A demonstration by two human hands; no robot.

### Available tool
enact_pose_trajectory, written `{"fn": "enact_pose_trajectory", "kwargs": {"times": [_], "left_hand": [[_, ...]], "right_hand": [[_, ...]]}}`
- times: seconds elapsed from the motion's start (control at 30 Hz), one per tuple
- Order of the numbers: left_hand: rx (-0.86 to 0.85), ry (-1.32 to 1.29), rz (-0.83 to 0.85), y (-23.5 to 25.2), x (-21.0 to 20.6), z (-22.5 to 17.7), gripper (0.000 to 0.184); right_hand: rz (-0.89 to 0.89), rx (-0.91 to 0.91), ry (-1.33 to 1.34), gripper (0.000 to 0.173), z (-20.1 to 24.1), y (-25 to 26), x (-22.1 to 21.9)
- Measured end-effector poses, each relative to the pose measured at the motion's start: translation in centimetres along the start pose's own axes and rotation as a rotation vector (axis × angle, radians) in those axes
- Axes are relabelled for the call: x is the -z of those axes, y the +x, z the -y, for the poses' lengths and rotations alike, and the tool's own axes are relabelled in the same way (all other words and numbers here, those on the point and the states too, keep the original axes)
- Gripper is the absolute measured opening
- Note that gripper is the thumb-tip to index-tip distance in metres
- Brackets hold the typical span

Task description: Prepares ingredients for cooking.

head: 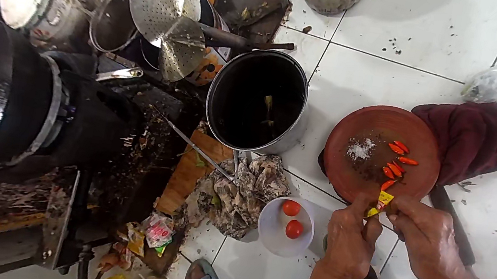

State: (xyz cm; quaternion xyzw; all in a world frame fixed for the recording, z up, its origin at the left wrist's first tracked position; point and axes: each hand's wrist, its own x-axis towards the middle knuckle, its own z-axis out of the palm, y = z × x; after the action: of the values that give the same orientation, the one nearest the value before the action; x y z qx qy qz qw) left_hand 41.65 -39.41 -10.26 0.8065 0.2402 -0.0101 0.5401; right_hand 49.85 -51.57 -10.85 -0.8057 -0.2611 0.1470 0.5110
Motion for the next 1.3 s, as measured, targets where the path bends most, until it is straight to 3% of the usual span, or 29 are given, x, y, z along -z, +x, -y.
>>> {"fn": "enact_pose_trajectory", "kwargs": {"times": [0.17,0.37,0.53,0.77,1.0,1.3], "left_hand": [[-0.089,0.07,-0.022,0.3,0.3,0.2,0.018],[-0.004,-0.074,-0.013,0.3,0.1,0.3,0.021],[-0.031,-0.067,-0.01,0.2,-0.3,0.2,0.018],[0.065,-0.087,0.229,0.7,1.0,-0.6,0.02],[0.17,0.017,0.162,1.4,0.8,-1.8,0.011],[0.003,0.048,-0.042,0.4,-0.7,0.4,0.019]], "right_hand": [[-0.008,0.008,-0.039,0.017,0.0,0.0,-0.4],[-0.037,-0.09,-0.095,0.021,0.1,0.4,0.5],[0.01,-0.004,-0.177,0.025,-0.1,0.6,0.3],[0.022,0.051,-0.14,0.02,-0.6,0.6,0.2],[0.033,0.141,-0.243,0.018,-0.5,0.6,-0.2],[-0.001,0.217,-0.393,0.021,0.1,0.4,-1.1]]}}
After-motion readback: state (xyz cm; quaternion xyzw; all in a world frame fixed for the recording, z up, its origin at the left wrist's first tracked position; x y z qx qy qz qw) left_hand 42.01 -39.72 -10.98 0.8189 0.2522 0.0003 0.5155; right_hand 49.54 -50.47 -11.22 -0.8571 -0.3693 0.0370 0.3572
